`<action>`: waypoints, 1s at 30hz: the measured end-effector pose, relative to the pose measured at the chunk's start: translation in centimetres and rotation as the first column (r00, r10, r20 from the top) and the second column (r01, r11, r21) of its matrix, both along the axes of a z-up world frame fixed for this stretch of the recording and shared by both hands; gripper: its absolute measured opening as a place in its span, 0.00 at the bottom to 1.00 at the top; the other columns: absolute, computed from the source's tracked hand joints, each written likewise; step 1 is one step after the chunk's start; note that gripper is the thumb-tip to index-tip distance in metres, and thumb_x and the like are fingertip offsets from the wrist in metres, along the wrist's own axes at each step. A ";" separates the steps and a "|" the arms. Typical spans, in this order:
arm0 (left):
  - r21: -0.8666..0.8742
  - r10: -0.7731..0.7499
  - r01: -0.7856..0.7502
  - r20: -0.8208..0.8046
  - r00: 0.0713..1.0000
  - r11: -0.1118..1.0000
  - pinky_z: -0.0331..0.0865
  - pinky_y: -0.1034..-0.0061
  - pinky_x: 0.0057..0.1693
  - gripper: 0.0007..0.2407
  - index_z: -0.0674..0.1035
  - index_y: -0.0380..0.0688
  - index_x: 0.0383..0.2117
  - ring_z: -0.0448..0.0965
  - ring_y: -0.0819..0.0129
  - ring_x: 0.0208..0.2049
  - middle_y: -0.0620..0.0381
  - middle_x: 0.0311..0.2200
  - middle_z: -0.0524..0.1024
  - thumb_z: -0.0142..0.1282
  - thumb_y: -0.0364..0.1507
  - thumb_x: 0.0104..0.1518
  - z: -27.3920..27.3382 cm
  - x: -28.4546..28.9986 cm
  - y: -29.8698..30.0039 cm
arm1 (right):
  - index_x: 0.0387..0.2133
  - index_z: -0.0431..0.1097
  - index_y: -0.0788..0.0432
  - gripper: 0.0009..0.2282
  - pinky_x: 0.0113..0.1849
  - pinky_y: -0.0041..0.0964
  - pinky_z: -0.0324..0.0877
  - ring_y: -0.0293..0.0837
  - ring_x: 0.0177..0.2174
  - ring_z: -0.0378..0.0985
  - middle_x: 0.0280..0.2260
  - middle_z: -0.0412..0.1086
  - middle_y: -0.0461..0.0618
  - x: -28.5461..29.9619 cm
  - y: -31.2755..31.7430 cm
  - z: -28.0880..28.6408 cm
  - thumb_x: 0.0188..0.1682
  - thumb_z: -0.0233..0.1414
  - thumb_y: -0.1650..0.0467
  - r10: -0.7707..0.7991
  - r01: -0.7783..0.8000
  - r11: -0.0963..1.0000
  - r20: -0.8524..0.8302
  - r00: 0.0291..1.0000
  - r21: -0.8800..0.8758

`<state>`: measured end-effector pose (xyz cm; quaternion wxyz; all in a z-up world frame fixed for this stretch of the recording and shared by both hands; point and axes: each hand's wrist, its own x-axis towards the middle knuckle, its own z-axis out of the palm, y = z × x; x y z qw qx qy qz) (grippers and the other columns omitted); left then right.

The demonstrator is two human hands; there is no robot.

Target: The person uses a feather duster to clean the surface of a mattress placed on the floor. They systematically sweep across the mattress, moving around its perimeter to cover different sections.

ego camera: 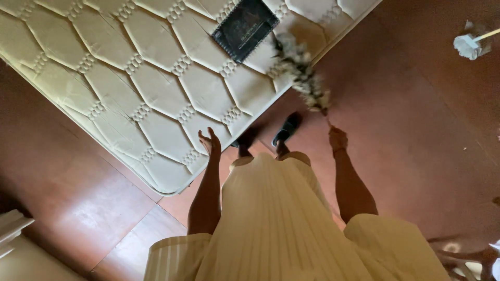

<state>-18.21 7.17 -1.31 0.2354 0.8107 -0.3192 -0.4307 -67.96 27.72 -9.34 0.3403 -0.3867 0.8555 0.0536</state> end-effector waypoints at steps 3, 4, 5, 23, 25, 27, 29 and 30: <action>0.060 0.017 -0.015 -0.033 0.999 0.998 0.57 0.49 0.69 0.31 0.51 0.43 0.69 0.63 0.36 0.64 0.27 0.63 0.54 0.43 0.50 0.69 0.3 -3.8 0.6 | 0.40 0.71 0.57 0.07 0.40 0.48 0.80 0.50 0.38 0.85 0.36 0.80 0.54 -8.6 1.0 -2.0 0.55 0.48 0.68 0.153 -0.133 0.988 -0.361 0.920 0.079; 0.039 0.003 -0.001 -0.046 0.999 0.999 0.57 0.48 0.69 0.31 0.52 0.41 0.68 0.63 0.34 0.64 0.25 0.63 0.53 0.44 0.49 0.68 1.4 -5.6 0.8 | 0.40 0.67 0.58 0.11 0.38 0.48 0.79 0.51 0.35 0.85 0.33 0.78 0.54 -11.7 1.0 -5.7 0.50 0.57 0.66 0.061 -0.067 0.998 -0.396 0.916 -0.003; 0.014 -0.014 0.015 -0.058 0.998 1.000 0.56 0.47 0.69 0.30 0.53 0.40 0.68 0.63 0.32 0.63 0.23 0.63 0.52 0.44 0.48 0.68 2.5 -7.2 0.7 | 0.41 0.63 0.59 0.20 0.35 0.49 0.79 0.52 0.32 0.84 0.30 0.76 0.54 -14.7 0.8 -9.6 0.44 0.65 0.63 -0.038 -0.001 0.996 -0.421 0.906 -0.092; 0.061 -0.119 0.123 -0.066 0.991 0.991 0.52 0.47 0.71 0.30 0.55 0.42 0.68 0.55 0.35 0.69 0.23 0.64 0.56 0.47 0.48 0.68 -0.7 -21.3 -3.3 | 0.37 0.77 0.46 0.12 0.44 0.52 0.75 0.52 0.41 0.82 0.32 0.78 0.43 -9.9 -6.1 5.1 0.57 0.49 0.56 -0.577 0.633 0.703 0.260 0.774 -0.325; 0.045 -0.118 0.122 -0.078 0.990 0.992 0.53 0.46 0.71 0.30 0.54 0.43 0.68 0.55 0.34 0.68 0.23 0.64 0.56 0.47 0.48 0.68 -3.4 -21.8 -4.9 | 0.28 0.70 0.47 0.10 0.34 0.47 0.66 0.46 0.28 0.71 0.21 0.67 0.42 -13.7 -7.8 5.0 0.56 0.49 0.59 -0.688 0.844 0.411 0.490 0.535 -0.344; 0.023 -0.126 0.129 -0.097 0.987 0.991 0.55 0.45 0.70 0.30 0.54 0.44 0.68 0.56 0.33 0.68 0.24 0.64 0.56 0.48 0.49 0.68 -5.0 -22.9 -6.5 | 0.20 0.63 0.48 0.14 0.23 0.42 0.56 0.40 0.16 0.60 0.11 0.55 0.41 -17.0 -9.0 3.4 0.56 0.50 0.61 -0.673 0.957 0.066 0.696 0.251 -0.282; 0.044 -0.103 0.109 -0.130 0.986 0.993 0.56 0.46 0.70 0.30 0.53 0.50 0.68 0.55 0.38 0.69 0.29 0.66 0.54 0.50 0.49 0.68 -5.6 -24.8 -8.2 | 0.50 0.65 0.54 0.13 0.26 0.57 0.73 0.58 0.39 0.77 0.44 0.73 0.56 -19.9 -10.1 0.3 0.59 0.43 0.61 -0.688 0.903 0.290 0.587 0.426 -0.316; 0.041 -0.112 0.119 -0.139 0.984 0.992 0.56 0.46 0.70 0.30 0.53 0.50 0.68 0.55 0.38 0.69 0.29 0.66 0.54 0.50 0.49 0.68 -4.8 -26.2 -9.4 | 0.50 0.65 0.54 0.13 0.26 0.57 0.73 0.58 0.39 0.77 0.44 0.73 0.56 -19.2 -11.5 2.1 0.59 0.43 0.61 -0.691 0.903 0.281 0.585 0.425 -0.324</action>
